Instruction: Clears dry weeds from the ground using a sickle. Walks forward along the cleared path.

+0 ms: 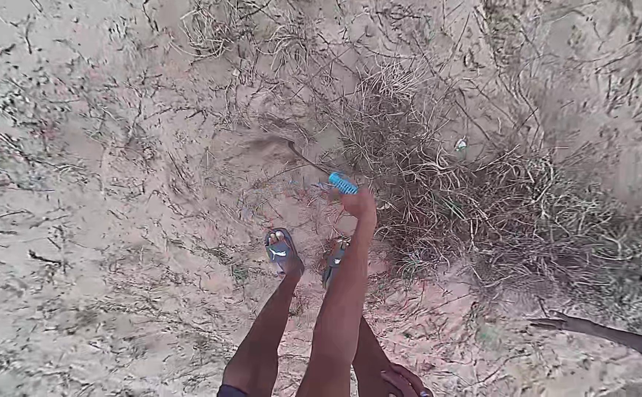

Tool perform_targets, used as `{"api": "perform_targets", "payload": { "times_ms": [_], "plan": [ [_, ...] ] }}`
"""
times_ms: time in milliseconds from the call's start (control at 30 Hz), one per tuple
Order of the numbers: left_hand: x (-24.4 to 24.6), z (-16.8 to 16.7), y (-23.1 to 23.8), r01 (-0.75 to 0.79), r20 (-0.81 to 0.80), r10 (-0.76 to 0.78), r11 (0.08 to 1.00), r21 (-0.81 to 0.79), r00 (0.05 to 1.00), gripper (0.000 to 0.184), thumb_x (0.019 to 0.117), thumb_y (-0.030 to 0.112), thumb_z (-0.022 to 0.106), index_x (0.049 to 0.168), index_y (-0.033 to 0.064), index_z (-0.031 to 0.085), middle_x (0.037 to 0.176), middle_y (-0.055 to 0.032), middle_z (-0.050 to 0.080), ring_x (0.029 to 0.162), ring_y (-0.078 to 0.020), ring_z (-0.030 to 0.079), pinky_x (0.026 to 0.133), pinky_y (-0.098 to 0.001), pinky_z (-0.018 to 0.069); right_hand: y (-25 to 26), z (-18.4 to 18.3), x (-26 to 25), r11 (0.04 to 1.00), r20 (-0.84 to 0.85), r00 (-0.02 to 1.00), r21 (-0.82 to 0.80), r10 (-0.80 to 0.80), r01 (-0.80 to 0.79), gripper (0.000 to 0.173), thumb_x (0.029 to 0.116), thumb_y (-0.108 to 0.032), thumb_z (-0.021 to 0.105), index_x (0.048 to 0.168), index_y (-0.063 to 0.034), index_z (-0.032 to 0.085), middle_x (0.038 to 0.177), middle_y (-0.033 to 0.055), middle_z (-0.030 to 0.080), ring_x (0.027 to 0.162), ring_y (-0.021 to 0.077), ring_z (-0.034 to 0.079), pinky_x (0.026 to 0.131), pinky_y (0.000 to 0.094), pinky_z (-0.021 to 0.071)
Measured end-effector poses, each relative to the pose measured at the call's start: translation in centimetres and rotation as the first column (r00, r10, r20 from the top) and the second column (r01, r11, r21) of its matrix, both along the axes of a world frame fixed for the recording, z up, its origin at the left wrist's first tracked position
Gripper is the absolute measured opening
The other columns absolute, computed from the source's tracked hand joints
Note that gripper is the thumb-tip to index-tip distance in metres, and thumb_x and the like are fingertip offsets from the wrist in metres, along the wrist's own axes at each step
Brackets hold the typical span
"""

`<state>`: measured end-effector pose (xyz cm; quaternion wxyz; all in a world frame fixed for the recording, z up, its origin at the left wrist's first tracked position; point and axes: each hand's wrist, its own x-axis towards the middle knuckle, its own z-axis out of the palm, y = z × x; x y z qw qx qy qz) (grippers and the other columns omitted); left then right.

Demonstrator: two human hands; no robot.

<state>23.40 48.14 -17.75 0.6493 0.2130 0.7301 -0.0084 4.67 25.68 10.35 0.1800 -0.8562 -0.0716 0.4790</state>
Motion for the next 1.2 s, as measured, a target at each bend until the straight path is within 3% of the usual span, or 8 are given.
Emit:
{"api": "perform_targets", "payload": {
  "times_ms": [133, 233, 400, 533, 700, 933, 1067, 1200],
  "plan": [
    [-4.3, 7.2, -5.2, 0.527, 0.292, -0.45, 0.797, -0.295, 0.844, 0.02, 0.0967, 0.011, 0.064, 0.11, -0.0035, 0.06, 0.074, -0.0057, 0.061, 0.056, -0.012, 0.059, 0.053, -0.0277, 0.0516, 2.6, -0.3, 0.4, 0.996, 0.009, 0.996, 0.008, 0.089, -0.089, 0.037, 0.0976, -0.021, 0.051, 0.119, -0.0006, 0.073, 0.13, 0.0261, 0.065, 0.119, 0.0442, 0.062, 0.1, 0.0631, 0.0433],
    [-10.6, 13.5, -0.5, 0.586, 0.329, -0.499, 0.764, -0.27, 0.802, 0.023, 0.0947, 0.006, 0.064, 0.115, -0.0039, 0.058, 0.072, -0.0055, 0.059, 0.054, -0.0123, 0.057, 0.053, -0.0282, 0.0517, 7.7, 0.1, 2.6, 0.989, 0.055, 0.988, 0.017, 0.146, -0.147, 0.039, 0.098, -0.026, 0.056, 0.124, -0.0008, 0.071, 0.129, 0.024, 0.067, 0.118, 0.046, 0.062, 0.101, 0.065, 0.0431],
    [-20.8, 15.2, 14.1, 0.107, 0.021, -0.109, 0.992, 0.063, 0.994, 0.027, 0.0979, 0.0, 0.059, 0.123, -0.0066, 0.05, 0.071, -0.0078, 0.057, 0.051, -0.0127, 0.055, 0.047, -0.027, 0.0501, 13.3, 6.3, 9.3, 0.976, 0.189, 0.958, -0.014, 0.214, -0.215, 0.054, 0.0959, -0.036, 0.059, 0.134, 0.0021, 0.064, 0.139, 0.0295, 0.058, 0.123, 0.052, 0.057, 0.101, 0.0668, 0.0433],
    [-24.1, 7.8, 24.9, -0.311, -0.094, 0.348, 0.909, 0.278, 0.933, 0.005, 0.1015, 0.007, 0.051, 0.106, 0.0045, 0.049, 0.07, -0.0011, 0.051, 0.051, -0.0079, 0.052, 0.048, -0.0217, 0.0492, 11.2, 2.9, 8.7, 0.975, 0.143, 0.965, -0.012, 0.22, -0.221, 0.06, 0.0935, -0.037, 0.062, 0.139, 0.0028, 0.059, 0.146, 0.032, 0.052, 0.127, 0.0536, 0.054, 0.102, 0.0665, 0.0438],
    [-6.4, 2.0, 20.4, -0.521, 0.057, 0.518, 0.852, 0.06, 0.854, 0.01, 0.1031, 0.009, 0.048, 0.095, 0.0043, 0.049, 0.063, -0.003, 0.051, 0.045, -0.009, 0.05, 0.043, -0.0213, 0.0461, 13.3, -4.5, 11.9, 0.923, 0.032, 0.949, -0.245, 0.312, -0.296, 0.052, 0.0911, -0.037, 0.064, 0.133, -0.0076, 0.069, 0.14, 0.0278, 0.058, 0.119, 0.0538, 0.058, 0.094, 0.0669, 0.0475],
    [13.9, 12.2, 1.8, 0.321, 0.445, -0.11, 0.843, -0.433, 0.889, 0.012, 0.0951, 0.004, 0.062, 0.105, -0.0008, 0.058, 0.067, -0.0021, 0.055, 0.051, -0.0095, 0.052, 0.049, -0.0248, 0.0468, 13.6, -3.4, 17.7, 0.909, -0.053, 0.951, -0.284, 0.303, -0.306, 0.059, 0.0899, -0.04, 0.059, 0.128, 0.004, 0.067, 0.135, 0.0298, 0.061, 0.122, 0.0484, 0.061, 0.096, 0.0643, 0.0486],
    [10.1, 15.3, 9.4, 0.084, 0.203, -0.043, 0.977, -0.198, 0.978, 0.023, 0.0939, -0.003, 0.062, 0.115, -0.007, 0.053, 0.067, -0.0055, 0.056, 0.05, -0.0104, 0.055, 0.047, -0.0241, 0.0491, 14.8, -3.2, 19.7, 0.901, -0.161, 0.947, -0.3, 0.277, -0.314, 0.053, 0.0962, -0.04, 0.059, 0.139, -0.0083, 0.064, 0.134, 0.0266, 0.063, 0.122, 0.0476, 0.06, 0.096, 0.0639, 0.0487],
    [0.8, 8.3, 27.6, -0.207, -0.114, 0.262, 0.912, 0.353, 0.958, 0.016, 0.0953, -0.001, 0.059, 0.109, -0.0026, 0.051, 0.07, -0.0066, 0.053, 0.053, -0.0129, 0.054, 0.049, -0.0271, 0.0515, 14.4, -4.1, 21.2, 0.929, -0.163, 0.959, -0.258, 0.231, -0.267, 0.05, 0.0952, -0.036, 0.062, 0.137, -0.0092, 0.066, 0.135, 0.0279, 0.061, 0.118, 0.0512, 0.061, 0.093, 0.0647, 0.0495]
  ]
}}
